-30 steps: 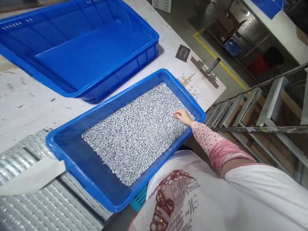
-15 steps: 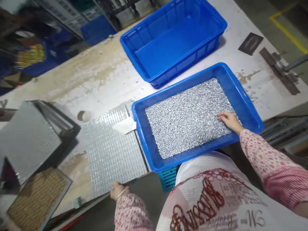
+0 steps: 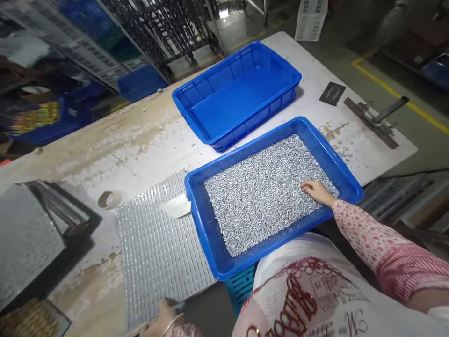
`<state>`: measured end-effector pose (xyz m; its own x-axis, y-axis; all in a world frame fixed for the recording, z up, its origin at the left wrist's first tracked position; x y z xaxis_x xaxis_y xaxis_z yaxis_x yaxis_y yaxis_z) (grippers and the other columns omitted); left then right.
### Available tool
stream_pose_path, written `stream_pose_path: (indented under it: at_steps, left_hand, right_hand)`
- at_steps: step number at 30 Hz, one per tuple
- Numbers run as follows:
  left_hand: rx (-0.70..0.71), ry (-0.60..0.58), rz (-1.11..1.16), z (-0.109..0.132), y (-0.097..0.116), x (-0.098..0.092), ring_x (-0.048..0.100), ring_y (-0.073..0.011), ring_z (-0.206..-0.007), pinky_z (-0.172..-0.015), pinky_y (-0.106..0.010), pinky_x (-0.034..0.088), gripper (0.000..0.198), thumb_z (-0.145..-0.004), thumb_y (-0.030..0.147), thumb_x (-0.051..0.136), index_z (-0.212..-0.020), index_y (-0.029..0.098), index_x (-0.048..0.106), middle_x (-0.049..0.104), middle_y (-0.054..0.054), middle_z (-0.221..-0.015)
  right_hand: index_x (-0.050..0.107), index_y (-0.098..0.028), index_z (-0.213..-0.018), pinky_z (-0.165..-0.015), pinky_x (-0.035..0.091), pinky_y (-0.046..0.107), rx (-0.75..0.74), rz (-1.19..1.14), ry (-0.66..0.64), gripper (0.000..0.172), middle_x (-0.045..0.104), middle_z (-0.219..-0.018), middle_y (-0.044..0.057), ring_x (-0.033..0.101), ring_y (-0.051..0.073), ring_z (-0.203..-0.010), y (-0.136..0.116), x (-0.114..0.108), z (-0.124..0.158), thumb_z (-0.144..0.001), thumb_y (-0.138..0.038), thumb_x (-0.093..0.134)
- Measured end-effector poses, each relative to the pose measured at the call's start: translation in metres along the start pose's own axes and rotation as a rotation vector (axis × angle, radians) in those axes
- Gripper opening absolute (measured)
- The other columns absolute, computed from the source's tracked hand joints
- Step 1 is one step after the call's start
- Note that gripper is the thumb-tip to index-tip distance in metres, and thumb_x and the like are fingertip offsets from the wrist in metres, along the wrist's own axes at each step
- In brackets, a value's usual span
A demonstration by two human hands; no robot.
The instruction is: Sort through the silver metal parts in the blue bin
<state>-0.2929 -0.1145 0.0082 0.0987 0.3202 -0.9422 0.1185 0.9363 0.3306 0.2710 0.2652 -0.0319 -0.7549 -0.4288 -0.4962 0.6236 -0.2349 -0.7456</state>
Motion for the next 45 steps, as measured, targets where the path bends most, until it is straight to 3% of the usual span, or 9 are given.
stream_pose_path:
  at_steps: [3,9,12,16,20,25,32,39,45]
  left_hand:
    - [-0.038,0.259,0.209,-0.013,0.042,-0.027,0.064,-0.033,-0.085,-0.067,-0.049,0.056,0.05,-0.069,0.051,0.058,-0.112,0.028,0.048,0.055,-0.008,-0.092]
    - [0.559,-0.219,0.513,-0.058,0.271,-0.016,0.065,-0.0193,-0.083,-0.085,-0.036,0.054,0.04,-0.073,0.045,0.063,-0.103,0.018,0.063,0.066,-0.005,-0.089]
    - [0.937,-0.516,0.102,-0.069,0.385,0.04,0.065,-0.019,-0.091,-0.086,-0.033,0.052,0.029,-0.083,0.034,0.049,-0.101,0.017,0.064,0.067,-0.008,-0.095]
    - [1.066,-0.626,-0.094,-0.101,0.47,0.138,0.065,-0.0169,-0.074,-0.083,-0.031,0.051,0.021,-0.072,0.016,0.059,-0.09,0.017,0.068,0.066,-0.007,-0.091]
    - [1.171,-0.636,-0.196,-0.131,0.495,0.221,0.065,-0.017,-0.083,-0.087,-0.03,0.049,0.028,-0.072,0.01,0.057,-0.096,0.019,0.069,0.062,-0.009,-0.107]
    - [1.288,-0.657,-0.211,-0.153,0.501,0.271,0.063,-0.018,-0.089,-0.086,-0.03,0.049,0.018,-0.084,0.021,0.053,-0.097,0.019,0.066,0.061,-0.008,-0.102]
    - [1.219,-0.472,-0.175,-0.206,0.53,0.281,0.061,-0.0254,-0.087,-0.08,-0.039,0.048,0.029,-0.092,0.026,0.036,-0.105,0.014,0.059,0.057,-0.016,-0.098]
    - [1.319,-0.561,-0.183,-0.202,0.549,0.291,0.06,-0.0196,-0.077,-0.081,-0.033,0.048,0.017,-0.086,0.026,0.049,-0.094,0.018,0.062,0.058,-0.009,-0.091]
    - [1.159,-0.458,-0.109,-0.219,0.599,0.306,0.06,-0.0296,-0.094,-0.091,-0.047,0.045,0.035,-0.085,0.02,0.04,-0.113,0.008,0.057,0.057,-0.018,-0.097]
  right_hand:
    - [0.067,-0.018,-0.093,-0.082,0.055,0.036,-0.058,0.012,-0.022,0.028,0.075,-0.084,0.007,0.072,0.022,-0.083,-0.016,-0.007,-0.006,-0.079,-0.036,0.051]
    - [0.069,-0.019,-0.099,-0.081,0.053,0.036,-0.305,0.201,0.071,0.03,0.074,-0.096,0.008,0.07,0.023,-0.086,-0.107,-0.022,-0.062,-0.086,-0.034,0.047]
    - [0.07,-0.019,-0.1,-0.091,0.049,0.041,-0.476,0.391,0.189,0.03,0.072,-0.104,0.009,0.064,0.026,-0.1,-0.163,-0.014,-0.103,-0.088,-0.03,0.045]
    - [0.067,-0.017,-0.111,-0.102,0.039,0.049,-0.531,0.63,0.289,0.035,0.064,-0.123,0.012,0.052,0.03,-0.118,-0.205,0.019,-0.159,-0.091,-0.036,0.044]
    - [0.065,-0.021,-0.113,-0.109,0.024,0.055,-0.494,0.811,0.34,0.038,0.065,-0.12,0.009,0.053,0.029,-0.114,-0.214,0.044,-0.192,-0.096,-0.041,0.038]
    - [0.065,-0.022,-0.107,-0.105,0.026,0.05,-0.524,0.867,0.279,0.042,0.067,-0.109,0.006,0.056,0.024,-0.104,-0.214,0.049,-0.191,-0.099,-0.046,0.032]
    - [0.064,-0.024,-0.108,-0.104,0.026,0.049,-0.517,0.907,0.255,0.044,0.065,-0.112,0.006,0.056,0.024,-0.104,-0.213,0.048,-0.187,-0.1,-0.047,0.028]
    - [0.063,-0.024,-0.109,-0.104,0.026,0.049,-0.518,0.907,0.257,0.043,0.065,-0.112,0.006,0.056,0.024,-0.106,-0.213,0.048,-0.187,-0.1,-0.047,0.027]
    - [0.063,-0.025,-0.109,-0.103,0.026,0.049,-0.475,0.9,0.236,0.04,0.065,-0.113,0.007,0.054,0.025,-0.105,-0.216,0.047,-0.187,-0.099,-0.046,0.031]
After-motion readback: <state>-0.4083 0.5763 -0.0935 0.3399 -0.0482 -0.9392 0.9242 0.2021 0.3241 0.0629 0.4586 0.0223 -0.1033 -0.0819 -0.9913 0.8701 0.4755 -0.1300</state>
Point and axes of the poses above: each hand's wrist, its own z-axis away from the middle knuckle, its own x-axis out of the palm, y = z × x, the point moved 5 cm from there along -z, towards the middle knuckle
